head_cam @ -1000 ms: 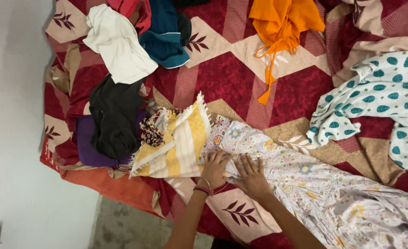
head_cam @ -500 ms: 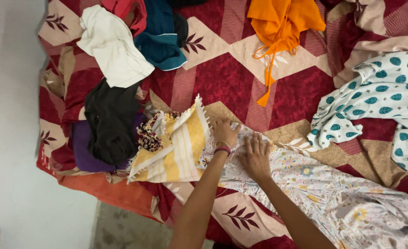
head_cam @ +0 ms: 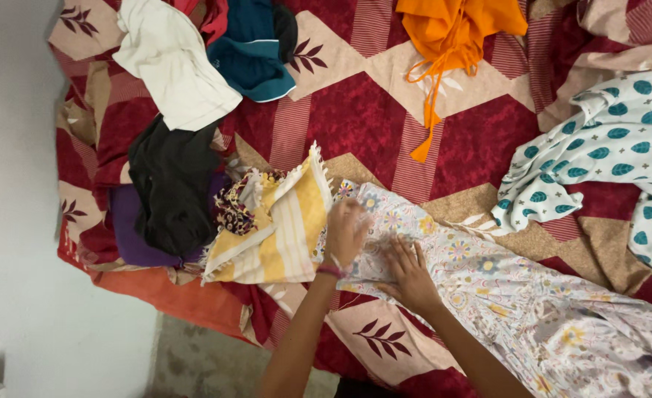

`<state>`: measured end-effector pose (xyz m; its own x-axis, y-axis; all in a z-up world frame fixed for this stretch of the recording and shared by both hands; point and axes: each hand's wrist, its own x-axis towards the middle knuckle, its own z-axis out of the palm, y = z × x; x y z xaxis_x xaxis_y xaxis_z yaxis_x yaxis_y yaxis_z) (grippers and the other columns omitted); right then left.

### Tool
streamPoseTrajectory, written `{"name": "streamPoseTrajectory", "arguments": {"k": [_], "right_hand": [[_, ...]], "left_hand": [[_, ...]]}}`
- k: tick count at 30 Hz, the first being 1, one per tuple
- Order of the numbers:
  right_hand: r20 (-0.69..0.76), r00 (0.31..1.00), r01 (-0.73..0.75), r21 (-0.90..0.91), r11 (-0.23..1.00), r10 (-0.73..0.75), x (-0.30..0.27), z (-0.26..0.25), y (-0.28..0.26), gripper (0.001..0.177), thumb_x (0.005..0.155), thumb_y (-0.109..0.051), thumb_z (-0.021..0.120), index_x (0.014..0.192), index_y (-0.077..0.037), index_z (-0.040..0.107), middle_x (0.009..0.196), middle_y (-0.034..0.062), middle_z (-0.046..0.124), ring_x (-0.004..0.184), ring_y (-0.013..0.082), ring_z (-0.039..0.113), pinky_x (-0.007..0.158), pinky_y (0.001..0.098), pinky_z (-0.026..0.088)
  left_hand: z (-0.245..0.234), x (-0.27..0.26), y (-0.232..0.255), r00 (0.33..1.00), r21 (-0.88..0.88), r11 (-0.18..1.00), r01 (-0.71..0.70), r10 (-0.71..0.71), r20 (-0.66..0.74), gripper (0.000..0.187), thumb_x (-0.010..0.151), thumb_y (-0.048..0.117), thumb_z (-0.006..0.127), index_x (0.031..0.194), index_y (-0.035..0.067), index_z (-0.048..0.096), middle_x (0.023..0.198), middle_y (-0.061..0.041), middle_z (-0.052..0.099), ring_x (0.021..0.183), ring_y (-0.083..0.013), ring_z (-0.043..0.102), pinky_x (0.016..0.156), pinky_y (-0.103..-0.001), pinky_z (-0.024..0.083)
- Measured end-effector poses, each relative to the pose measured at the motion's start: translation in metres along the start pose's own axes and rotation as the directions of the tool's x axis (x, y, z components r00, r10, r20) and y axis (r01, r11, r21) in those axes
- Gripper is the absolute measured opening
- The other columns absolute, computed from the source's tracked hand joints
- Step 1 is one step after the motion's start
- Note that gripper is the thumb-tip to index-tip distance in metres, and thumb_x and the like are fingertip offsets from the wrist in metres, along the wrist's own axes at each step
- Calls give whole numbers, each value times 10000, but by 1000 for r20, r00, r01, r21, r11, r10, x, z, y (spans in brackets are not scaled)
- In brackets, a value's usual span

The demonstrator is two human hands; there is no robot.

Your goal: The person folds multiple pieces of clothing on a bed, including a patterned dress and a black top, and then places the folded items onto a red chair.

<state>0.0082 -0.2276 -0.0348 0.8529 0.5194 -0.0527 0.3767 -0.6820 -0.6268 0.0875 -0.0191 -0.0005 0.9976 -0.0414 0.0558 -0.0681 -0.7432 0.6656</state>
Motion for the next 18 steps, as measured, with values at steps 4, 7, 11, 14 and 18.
{"name": "streamPoseTrajectory", "arguments": {"k": [4, 7, 11, 14, 18], "right_hand": [[-19, 999, 32, 21, 999, -31, -17, 9, 7, 623, 789, -317, 730, 1290, 22, 580, 1482, 271, 435, 1436, 417, 339, 1189, 585, 214], [-55, 998, 38, -43, 998, -40, -11, 17, 18, 404, 776, -143, 730, 1156, -47, 629, 1374, 179, 578, 1362, 365, 505, 1219, 508, 360], [-108, 994, 17, 2, 1000, -16, -4, 8, 7, 370, 828, -85, 696, 1183, -12, 623, 1322, 165, 636, 1269, 357, 579, 1102, 465, 452], [-127, 992, 30, 68, 997, -21, 1, -10, -2, 430, 812, -205, 749, 1140, 28, 596, 1232, 215, 620, 1193, 393, 570, 1039, 503, 448], [-58, 997, -56, -102, 993, 50, 2, -15, 0, 433, 831, -93, 684, 1248, -13, 596, 1215, 179, 614, 1152, 350, 580, 1014, 476, 465]], "left_hand": [[-33, -42, 19, 941, 68, 989, -128, 99, 322, 522, 777, 443, 811, 1137, 91, 672, 1274, -154, 576, 1248, -374, 492, 1098, -531, 329], [-32, -61, 18, 891, 183, 954, -237, 138, 433, 662, 650, 379, 855, 1217, 92, 672, 1335, -180, 546, 1322, -386, 421, 1115, -599, 202], [-22, -62, 8, 917, 355, 880, -315, 186, 352, 604, 681, 186, 795, 1273, 200, 676, 1372, -94, 599, 1366, -310, 482, 1184, -538, 235], [-20, -48, -2, 872, 265, 915, -304, 155, 465, 481, 765, 148, 736, 1240, 160, 662, 1214, -77, 643, 1239, -286, 560, 1237, -507, 298], [-27, -38, -5, 838, 294, 880, -374, 184, 514, 400, 901, 55, 615, 1285, 159, 650, 1115, -59, 657, 1139, -271, 604, 1150, -446, 409]]}}
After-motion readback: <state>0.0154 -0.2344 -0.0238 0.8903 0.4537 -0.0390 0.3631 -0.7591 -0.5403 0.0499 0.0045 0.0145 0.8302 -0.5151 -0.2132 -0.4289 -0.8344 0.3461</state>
